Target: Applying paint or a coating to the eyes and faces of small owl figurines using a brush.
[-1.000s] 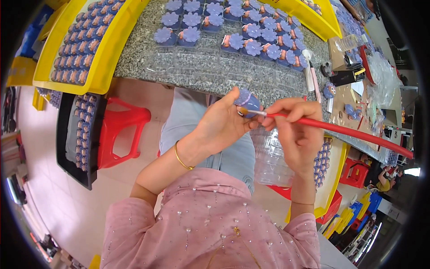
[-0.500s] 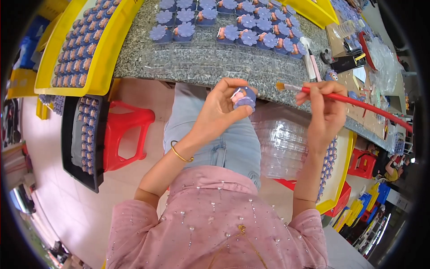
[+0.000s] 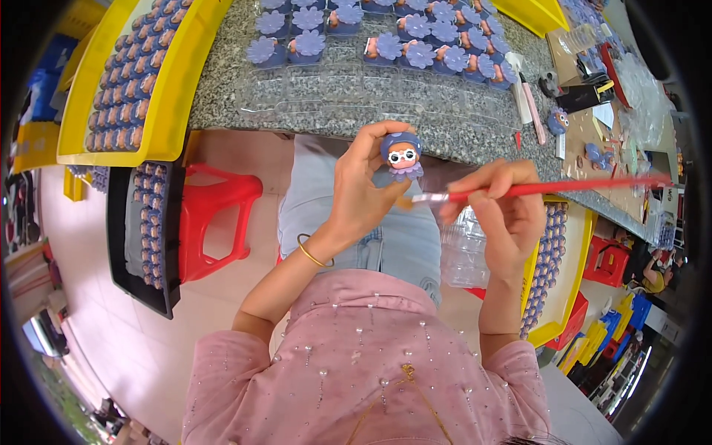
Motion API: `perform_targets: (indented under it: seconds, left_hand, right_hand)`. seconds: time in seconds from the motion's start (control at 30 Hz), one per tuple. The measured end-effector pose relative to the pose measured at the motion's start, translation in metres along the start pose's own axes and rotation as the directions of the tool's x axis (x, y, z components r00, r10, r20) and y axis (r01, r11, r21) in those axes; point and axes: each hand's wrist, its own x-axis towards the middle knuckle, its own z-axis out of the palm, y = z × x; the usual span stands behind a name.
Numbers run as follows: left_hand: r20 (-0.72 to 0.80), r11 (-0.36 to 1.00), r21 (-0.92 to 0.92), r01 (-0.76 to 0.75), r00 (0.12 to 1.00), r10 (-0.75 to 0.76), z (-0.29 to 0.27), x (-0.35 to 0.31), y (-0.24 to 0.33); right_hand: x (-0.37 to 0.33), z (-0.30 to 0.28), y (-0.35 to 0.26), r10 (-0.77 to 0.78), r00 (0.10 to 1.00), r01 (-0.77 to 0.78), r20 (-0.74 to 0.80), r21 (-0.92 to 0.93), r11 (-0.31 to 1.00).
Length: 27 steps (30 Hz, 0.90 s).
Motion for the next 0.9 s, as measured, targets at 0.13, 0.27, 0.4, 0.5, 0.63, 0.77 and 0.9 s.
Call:
perform_targets:
  seconds: [0.13, 0.27, 0.4, 0.5, 0.63, 0.77, 0.9]
  left_hand:
    - [-0.053, 0.999, -0.013, -0.038, 0.998, 0.037, 0.000, 0.001, 0.003]
    - [-0.013, 0.998, 0.022, -0.063, 0.998, 0.063, -0.003, 0.001, 0.000]
    - [-0.006, 0.996, 0.044, -0.081, 0.997, 0.081, -0.003, 0.002, -0.003]
    - [-0.010, 0.996, 0.041, -0.079, 0.997, 0.079, -0.001, 0.001, -0.002]
    - [-0.008, 0.997, 0.025, -0.077, 0.997, 0.077, -0.003, 0.002, -0.001]
    - [-0.013, 0.998, 0.025, -0.054, 0.998, 0.054, -0.004, 0.002, -0.003]
    - [-0.009, 0.995, 0.038, -0.092, 0.996, 0.092, -0.004, 0.002, -0.003]
  right_hand:
    - [0.005, 0.000, 0.013, -0.044, 0.989, 0.001, -0.138, -0.298, 0.954]
    - [0.013, -0.015, 0.017, -0.236, 0.926, 0.044, -0.295, -0.535, 0.844]
    - [0.011, -0.003, 0.006, -0.138, 0.951, 0.067, -0.277, -0.251, 0.966]
    - [0.010, -0.007, 0.026, -0.216, 0.955, 0.097, -0.202, -0.475, 0.875]
    - [0.017, -0.020, 0.019, -0.273, 0.880, 0.037, -0.389, -0.518, 0.855]
    - [0.019, -0.031, 0.017, -0.283, 0.886, 0.009, -0.368, -0.597, 0.802]
    - [0.035, -0.085, 0.018, -0.288, 0.873, -0.248, -0.395, -0.865, 0.436]
